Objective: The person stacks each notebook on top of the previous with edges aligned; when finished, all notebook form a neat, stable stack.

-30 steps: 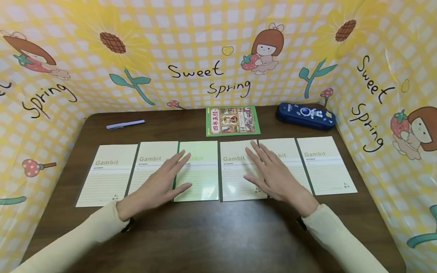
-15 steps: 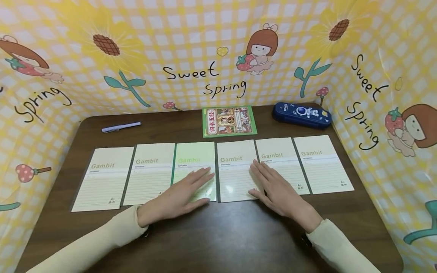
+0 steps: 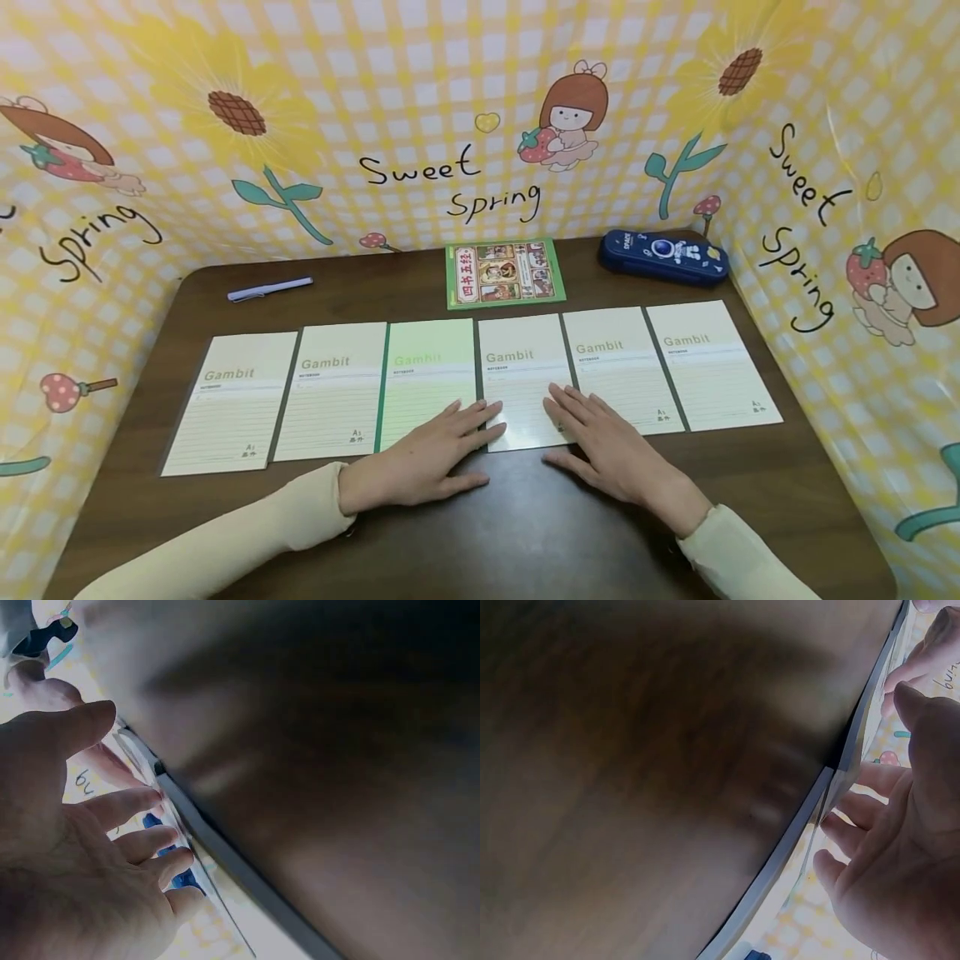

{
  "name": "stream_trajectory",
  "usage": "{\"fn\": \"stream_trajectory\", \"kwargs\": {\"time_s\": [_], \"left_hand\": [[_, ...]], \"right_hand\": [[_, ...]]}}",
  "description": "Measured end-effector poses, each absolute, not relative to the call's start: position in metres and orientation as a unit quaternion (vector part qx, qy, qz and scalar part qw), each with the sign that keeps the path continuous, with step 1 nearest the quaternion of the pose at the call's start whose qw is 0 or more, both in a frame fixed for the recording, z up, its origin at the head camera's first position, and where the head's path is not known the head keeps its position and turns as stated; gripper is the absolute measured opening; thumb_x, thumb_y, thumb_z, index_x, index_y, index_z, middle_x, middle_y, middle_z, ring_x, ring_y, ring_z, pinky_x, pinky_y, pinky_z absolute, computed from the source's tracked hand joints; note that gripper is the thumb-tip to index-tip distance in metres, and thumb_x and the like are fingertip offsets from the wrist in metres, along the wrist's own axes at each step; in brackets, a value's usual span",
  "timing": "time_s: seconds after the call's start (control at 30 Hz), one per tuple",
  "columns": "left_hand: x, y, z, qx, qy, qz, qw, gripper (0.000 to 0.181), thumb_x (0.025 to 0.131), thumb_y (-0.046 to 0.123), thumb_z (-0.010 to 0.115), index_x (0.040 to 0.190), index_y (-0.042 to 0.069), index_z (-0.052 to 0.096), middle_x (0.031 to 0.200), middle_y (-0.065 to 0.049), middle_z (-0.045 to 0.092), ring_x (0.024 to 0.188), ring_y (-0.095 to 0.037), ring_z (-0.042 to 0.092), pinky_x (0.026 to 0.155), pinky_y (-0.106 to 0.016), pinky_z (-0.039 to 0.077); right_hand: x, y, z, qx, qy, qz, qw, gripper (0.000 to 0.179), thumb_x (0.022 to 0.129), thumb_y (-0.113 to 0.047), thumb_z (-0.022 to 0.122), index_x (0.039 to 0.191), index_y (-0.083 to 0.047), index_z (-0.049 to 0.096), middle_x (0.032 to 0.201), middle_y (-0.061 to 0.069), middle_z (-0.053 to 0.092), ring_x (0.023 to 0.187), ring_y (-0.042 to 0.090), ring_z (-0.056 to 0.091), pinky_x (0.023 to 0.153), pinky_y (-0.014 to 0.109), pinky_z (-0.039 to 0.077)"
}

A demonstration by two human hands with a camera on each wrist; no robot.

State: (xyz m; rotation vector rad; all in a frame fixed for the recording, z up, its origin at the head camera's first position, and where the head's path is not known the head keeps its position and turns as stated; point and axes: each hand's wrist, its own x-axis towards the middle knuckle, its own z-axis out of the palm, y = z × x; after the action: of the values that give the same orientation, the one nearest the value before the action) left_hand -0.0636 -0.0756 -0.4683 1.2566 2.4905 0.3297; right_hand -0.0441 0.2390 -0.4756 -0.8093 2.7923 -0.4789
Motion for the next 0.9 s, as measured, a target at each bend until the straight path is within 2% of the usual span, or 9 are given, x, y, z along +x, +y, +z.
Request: {"fn": "stream_trajectory", "kwargs": {"time_s": [0.4,0.7,0.8,0.9], "left_hand": [[-0.054,-0.071,-0.471,0.438,0.876,0.105,0.174,0.078,0.103,0.055,0.058,0.166,0.017,0.030,0.177,-0.004,0.016,0.164,-0.026,0.016,0.133,-0.050,0.021],[-0.044,-0.070,-0.470,0.440,0.872,0.107,0.185,0.077,0.104,0.053,0.057,0.166,0.017,0.028,0.177,-0.004,0.014,0.165,-0.026,0.015,0.132,-0.049,0.022],[-0.044,-0.069,-0.468,0.419,0.876,0.158,0.180,0.074,0.105,0.050,0.059,0.165,0.016,0.032,0.175,-0.007,0.021,0.163,-0.027,0.021,0.131,-0.048,0.027],[-0.044,-0.067,-0.465,0.363,0.883,0.251,0.161,0.067,0.104,0.047,0.061,0.160,0.015,0.042,0.166,-0.007,0.041,0.153,-0.024,0.041,0.123,-0.044,0.040]], "right_hand": [[-0.033,0.239,-0.480,-0.279,0.946,-0.145,0.084,0.078,0.103,-0.061,0.054,0.165,-0.019,0.032,0.174,0.001,0.025,0.161,0.025,0.029,0.128,0.053,0.029],[-0.021,0.238,-0.481,-0.275,0.947,-0.147,0.074,0.078,0.102,-0.060,0.055,0.164,-0.019,0.034,0.174,0.001,0.028,0.160,0.024,0.031,0.127,0.051,0.030],[-0.021,0.239,-0.482,-0.267,0.947,-0.168,0.066,0.074,0.103,-0.057,0.057,0.163,-0.019,0.037,0.173,0.001,0.030,0.159,0.025,0.033,0.126,0.052,0.034],[-0.020,0.240,-0.481,-0.246,0.946,-0.203,0.050,0.070,0.103,-0.051,0.060,0.161,-0.017,0.041,0.171,0.003,0.033,0.157,0.026,0.037,0.122,0.052,0.039]]}}
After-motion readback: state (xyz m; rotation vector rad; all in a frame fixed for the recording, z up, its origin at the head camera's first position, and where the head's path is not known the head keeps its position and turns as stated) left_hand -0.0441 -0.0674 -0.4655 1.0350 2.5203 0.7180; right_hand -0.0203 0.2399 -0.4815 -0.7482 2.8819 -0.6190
